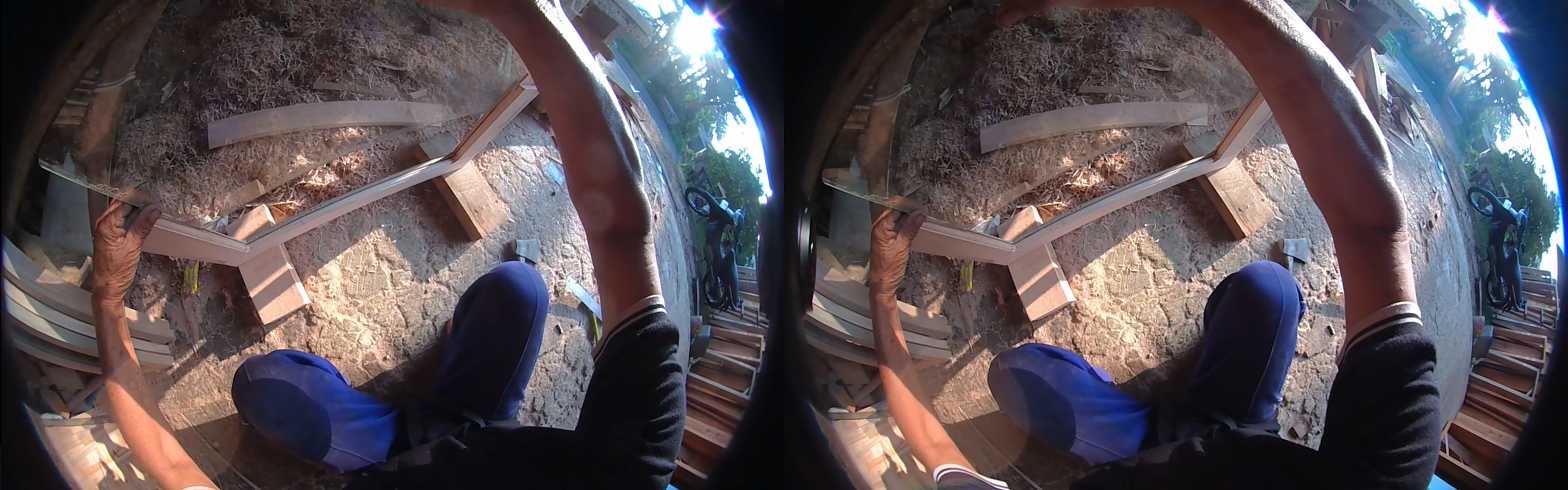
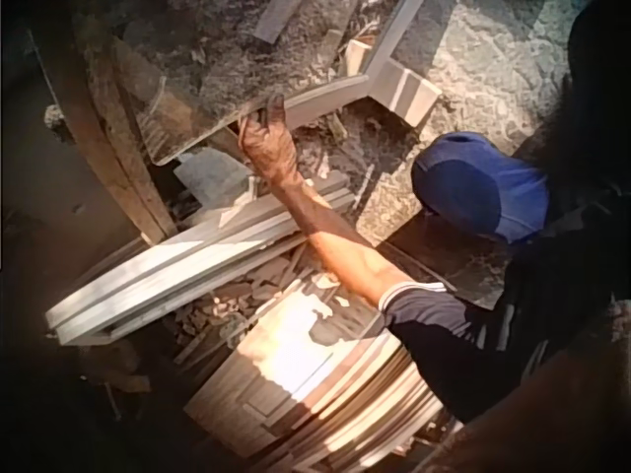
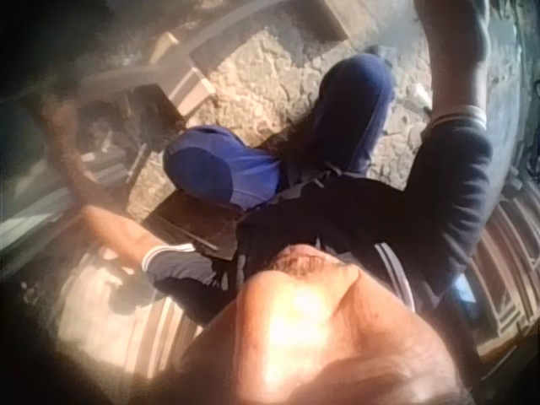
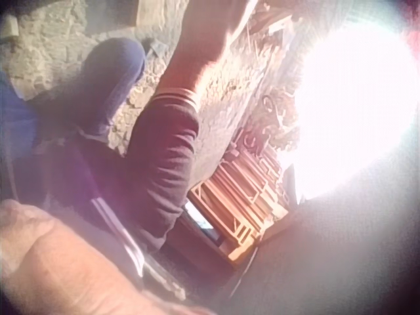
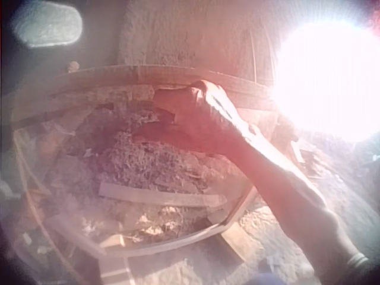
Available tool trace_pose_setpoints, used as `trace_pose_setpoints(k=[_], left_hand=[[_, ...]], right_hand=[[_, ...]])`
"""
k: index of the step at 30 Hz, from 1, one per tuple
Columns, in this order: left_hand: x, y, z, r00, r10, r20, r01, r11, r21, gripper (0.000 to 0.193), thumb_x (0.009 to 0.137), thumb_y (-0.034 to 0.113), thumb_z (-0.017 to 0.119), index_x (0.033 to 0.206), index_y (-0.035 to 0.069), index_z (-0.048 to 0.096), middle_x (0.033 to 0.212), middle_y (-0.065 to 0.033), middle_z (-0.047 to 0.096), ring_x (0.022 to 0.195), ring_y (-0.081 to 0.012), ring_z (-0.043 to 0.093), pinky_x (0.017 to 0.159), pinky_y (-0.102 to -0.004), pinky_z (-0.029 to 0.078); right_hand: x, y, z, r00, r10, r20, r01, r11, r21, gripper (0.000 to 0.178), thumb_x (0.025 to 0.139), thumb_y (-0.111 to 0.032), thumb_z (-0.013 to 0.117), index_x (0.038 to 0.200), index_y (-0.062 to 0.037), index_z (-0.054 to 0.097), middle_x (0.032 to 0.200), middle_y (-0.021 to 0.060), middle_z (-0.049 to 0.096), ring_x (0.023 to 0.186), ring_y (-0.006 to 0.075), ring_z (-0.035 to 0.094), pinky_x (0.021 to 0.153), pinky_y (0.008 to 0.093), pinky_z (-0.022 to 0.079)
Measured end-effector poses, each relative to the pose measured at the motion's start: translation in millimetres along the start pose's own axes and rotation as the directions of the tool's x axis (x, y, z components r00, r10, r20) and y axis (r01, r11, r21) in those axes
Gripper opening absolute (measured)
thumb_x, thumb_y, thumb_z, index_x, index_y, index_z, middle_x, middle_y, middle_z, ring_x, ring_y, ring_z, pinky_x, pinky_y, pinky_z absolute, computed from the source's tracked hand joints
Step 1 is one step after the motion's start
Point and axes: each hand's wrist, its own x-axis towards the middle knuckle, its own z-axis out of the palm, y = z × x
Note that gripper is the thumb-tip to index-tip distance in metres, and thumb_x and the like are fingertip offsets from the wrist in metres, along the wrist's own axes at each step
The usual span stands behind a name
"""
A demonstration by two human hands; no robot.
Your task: The person retrieves a chisel and a small wooden block, then assembles a rectangular wooden frame by hand. They place the frame on the ground, use the chisel to adjust joints, and measure the frame with a tape measure.
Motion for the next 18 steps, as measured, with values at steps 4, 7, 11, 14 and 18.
trace_pose_setpoints(k=[4,7,11,14,18], left_hand=[[-1,-1,2,0.996,-0.081,0.021,0.083,0.988,-0.131,0.015,0.094,0.014,0.074,0.102,0.002,0.069,0.093,0.0008,0.065,0.089,-0.0078,0.059,0.081,-0.0253,0.048],[-5,-2,4,0.999,-0.016,-0.039,0.013,0.998,-0.064,0.016,0.093,0.016,0.075,0.1,0.003,0.071,0.095,-0.0016,0.068,0.085,-0.0094,0.061,0.078,-0.028,0.05],[-3,-3,2,0.99,-0.14,0.016,0.141,0.977,-0.16,0.021,0.091,0.021,0.078,0.102,0.005,0.072,0.089,0.0031,0.068,0.084,-0.0056,0.059,0.077,-0.025,0.05],[-3,-2,4,0.999,-0.039,-0.008,0.038,0.992,-0.117,0.018,0.092,0.018,0.077,0.102,0.004,0.071,0.088,0.0032,0.068,0.085,-0.0058,0.059,0.077,-0.0254,0.05],[-1,-3,7,0.999,0.015,-0.043,-0.027,0.958,-0.286,0.014,0.093,0.018,0.075,0.097,0.004,0.071,0.084,0.0011,0.067,0.08,-0.0063,0.06,0.072,-0.0275,0.05]], right_hand=[[13,-19,-2,0.974,0.15,0.173,-0.161,0.985,0.054,0.051,0.082,-0.034,0.083,0.13,-0.0231,0.069,0.077,0.0049,0.073,0.062,0.0119,0.068,0.055,0.0311,0.055],[25,-38,-10,0.811,0.409,0.42,-0.405,0.909,-0.103,0.063,0.082,-0.032,0.083,0.141,-0.0298,0.059,0.084,0.004,0.075,0.063,0.0111,0.068,0.059,0.0294,0.056],[23,-38,0,0.854,0.348,0.386,-0.377,0.926,-0.002,0.068,0.083,-0.028,0.082,0.145,-0.0291,0.055,0.104,0.008,0.075,0.068,0.0142,0.069,0.068,0.031,0.059],[6,-27,8,0.959,0.204,0.199,-0.212,0.977,0.02,0.069,0.083,-0.028,0.082,0.145,-0.0246,0.055,0.119,0.011,0.072,0.072,0.017,0.07,0.073,0.0335,0.06],[-9,-20,13,0.963,0.236,0.131,-0.231,0.971,-0.054,0.071,0.082,-0.032,0.083,0.146,-0.0214,0.054,0.104,0.009,0.074,0.067,0.0159,0.067,0.066,0.0327,0.059]])
